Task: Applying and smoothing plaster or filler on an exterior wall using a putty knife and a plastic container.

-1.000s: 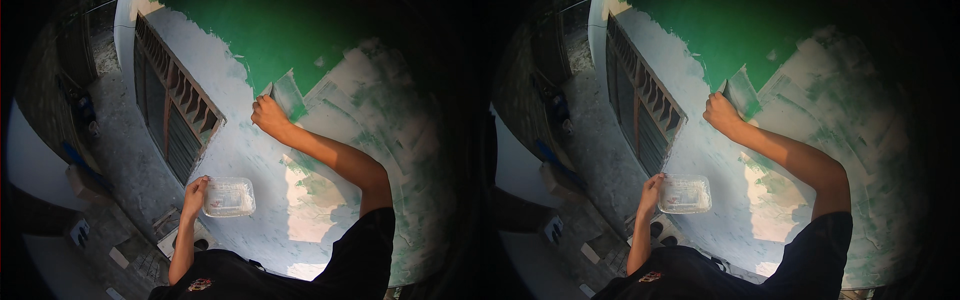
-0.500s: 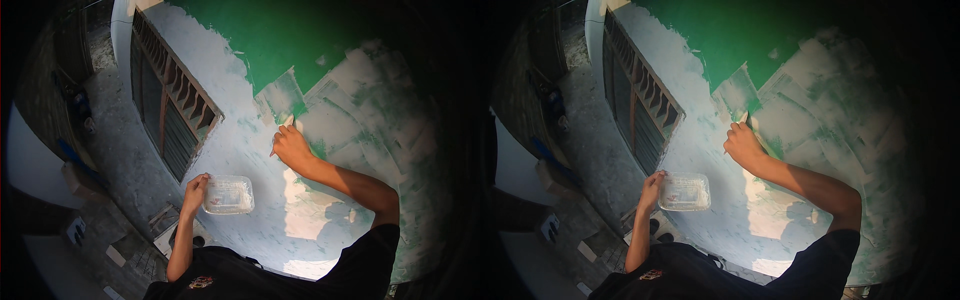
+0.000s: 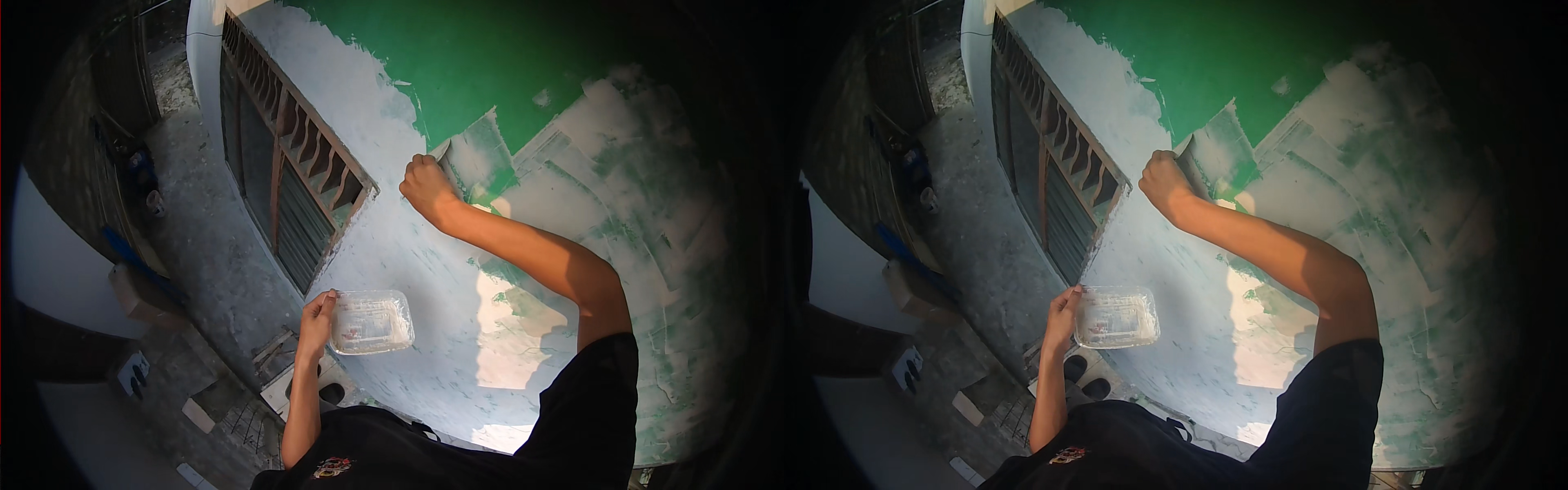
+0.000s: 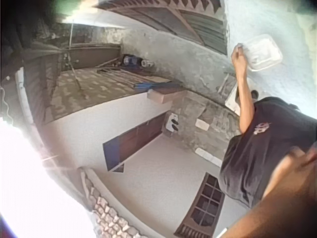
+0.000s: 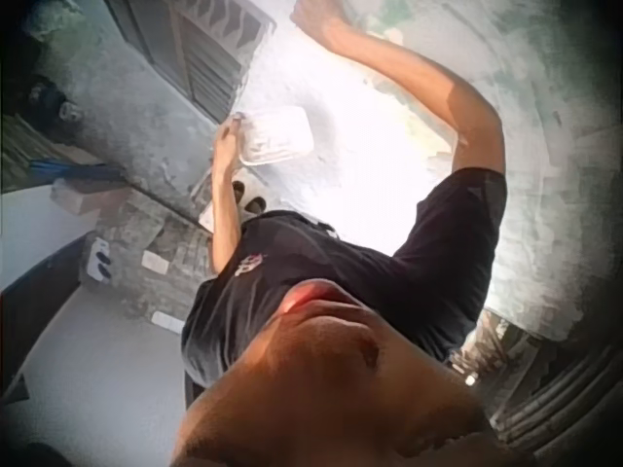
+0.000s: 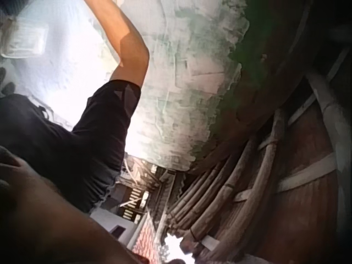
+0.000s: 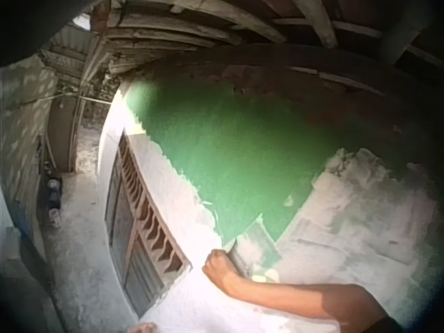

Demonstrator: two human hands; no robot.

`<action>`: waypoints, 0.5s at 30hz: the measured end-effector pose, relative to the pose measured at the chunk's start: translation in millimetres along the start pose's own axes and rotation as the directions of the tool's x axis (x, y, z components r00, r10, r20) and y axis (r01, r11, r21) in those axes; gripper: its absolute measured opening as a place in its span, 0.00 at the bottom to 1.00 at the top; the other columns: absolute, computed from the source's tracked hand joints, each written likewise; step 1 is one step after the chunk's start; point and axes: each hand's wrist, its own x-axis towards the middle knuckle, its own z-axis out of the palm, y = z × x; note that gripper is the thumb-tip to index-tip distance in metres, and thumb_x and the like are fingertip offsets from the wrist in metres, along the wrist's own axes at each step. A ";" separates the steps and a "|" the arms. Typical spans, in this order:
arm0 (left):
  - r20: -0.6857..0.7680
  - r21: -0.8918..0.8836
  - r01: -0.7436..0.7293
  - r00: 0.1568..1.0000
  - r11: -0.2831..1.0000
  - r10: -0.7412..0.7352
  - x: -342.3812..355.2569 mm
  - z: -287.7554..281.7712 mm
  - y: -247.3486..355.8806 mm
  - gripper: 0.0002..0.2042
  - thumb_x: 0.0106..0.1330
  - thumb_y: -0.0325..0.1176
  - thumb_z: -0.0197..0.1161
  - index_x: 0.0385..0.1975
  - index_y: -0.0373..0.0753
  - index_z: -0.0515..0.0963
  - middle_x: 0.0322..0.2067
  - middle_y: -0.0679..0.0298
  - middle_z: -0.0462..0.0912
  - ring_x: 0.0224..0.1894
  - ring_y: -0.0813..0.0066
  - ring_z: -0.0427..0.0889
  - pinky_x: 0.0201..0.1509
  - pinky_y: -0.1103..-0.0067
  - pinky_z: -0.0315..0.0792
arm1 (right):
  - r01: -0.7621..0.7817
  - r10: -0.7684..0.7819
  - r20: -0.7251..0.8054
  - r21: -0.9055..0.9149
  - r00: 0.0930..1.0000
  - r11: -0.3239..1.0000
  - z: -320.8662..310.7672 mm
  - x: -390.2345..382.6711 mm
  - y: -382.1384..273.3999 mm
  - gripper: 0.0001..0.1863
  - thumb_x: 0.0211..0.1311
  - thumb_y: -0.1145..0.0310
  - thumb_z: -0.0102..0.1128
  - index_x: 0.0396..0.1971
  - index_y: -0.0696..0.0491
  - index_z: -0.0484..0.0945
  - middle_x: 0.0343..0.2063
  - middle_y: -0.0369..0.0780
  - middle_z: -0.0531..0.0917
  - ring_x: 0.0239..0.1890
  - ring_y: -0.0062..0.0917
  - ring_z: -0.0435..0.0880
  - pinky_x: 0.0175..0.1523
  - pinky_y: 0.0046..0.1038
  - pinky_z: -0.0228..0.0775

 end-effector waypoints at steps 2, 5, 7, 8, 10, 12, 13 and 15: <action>-0.007 -0.040 -0.008 1.000 0.999 0.007 4.5 -3.7 -1.2 0.16 0.76 0.42 0.54 0.34 0.35 0.81 0.26 0.76 0.75 0.30 0.86 0.67 0.36 0.83 0.64 | 0.014 -0.014 -0.004 -0.007 1.000 1.000 9.1 -17.8 -3.8 0.06 0.55 0.65 0.61 0.26 0.48 0.85 0.30 0.36 0.82 0.39 0.27 0.76 0.42 0.27 0.66; 0.008 -0.026 -0.002 1.000 1.000 0.002 10.9 -8.1 -3.4 0.16 0.76 0.41 0.53 0.34 0.35 0.81 0.26 0.75 0.75 0.30 0.86 0.67 0.36 0.83 0.64 | 0.004 -0.005 0.005 0.090 1.000 0.996 19.3 -49.7 -12.1 0.08 0.55 0.62 0.61 0.26 0.48 0.85 0.29 0.37 0.81 0.39 0.28 0.76 0.41 0.27 0.65; 0.017 -0.018 -0.015 1.000 1.000 0.015 13.2 -7.5 -4.1 0.16 0.76 0.41 0.53 0.34 0.35 0.81 0.26 0.75 0.75 0.30 0.86 0.67 0.36 0.83 0.64 | 0.053 -0.054 0.005 0.139 0.999 0.989 16.1 -69.2 -14.0 0.09 0.55 0.60 0.61 0.25 0.48 0.85 0.29 0.37 0.81 0.39 0.28 0.75 0.41 0.27 0.65; 0.018 -0.019 -0.017 1.000 1.000 0.017 13.3 -6.5 -2.8 0.16 0.76 0.41 0.53 0.34 0.35 0.81 0.26 0.75 0.75 0.30 0.86 0.67 0.36 0.83 0.64 | 0.051 -0.053 0.005 0.137 0.999 0.989 12.6 -76.3 -15.9 0.09 0.55 0.60 0.61 0.25 0.48 0.85 0.29 0.37 0.81 0.39 0.28 0.75 0.41 0.27 0.65; 0.032 0.010 -0.018 0.999 1.000 0.017 12.1 -3.3 2.5 0.17 0.76 0.41 0.53 0.34 0.35 0.81 0.26 0.75 0.75 0.30 0.86 0.67 0.36 0.83 0.64 | 0.081 -0.083 0.002 0.176 0.997 0.981 4.3 -89.1 -18.7 0.08 0.54 0.62 0.61 0.25 0.48 0.85 0.29 0.37 0.81 0.39 0.28 0.76 0.42 0.27 0.64; 0.045 0.006 -0.007 0.999 1.000 0.007 7.9 -0.2 10.3 0.17 0.76 0.42 0.53 0.34 0.35 0.81 0.26 0.75 0.75 0.30 0.86 0.67 0.36 0.83 0.64 | 0.073 -0.080 0.031 0.181 0.996 0.981 -2.0 -91.3 -20.5 0.07 0.54 0.62 0.61 0.25 0.48 0.85 0.29 0.37 0.81 0.39 0.27 0.76 0.43 0.27 0.64; 0.050 0.003 0.003 0.999 1.000 -0.003 7.3 -0.2 13.2 0.17 0.76 0.42 0.53 0.35 0.35 0.81 0.26 0.75 0.75 0.30 0.86 0.67 0.37 0.83 0.64 | 0.071 -0.083 0.051 0.208 0.995 0.975 -6.9 -87.9 -19.9 0.07 0.54 0.63 0.61 0.24 0.48 0.84 0.29 0.36 0.81 0.39 0.27 0.76 0.43 0.28 0.64; 0.042 0.031 -0.008 0.999 0.999 0.006 4.8 -2.4 10.6 0.17 0.76 0.42 0.53 0.35 0.35 0.81 0.26 0.75 0.75 0.31 0.86 0.67 0.37 0.82 0.64 | 0.072 -0.089 0.062 0.236 0.994 0.969 -11.1 -78.9 -19.7 0.07 0.54 0.63 0.61 0.22 0.49 0.84 0.29 0.36 0.81 0.39 0.27 0.76 0.43 0.28 0.65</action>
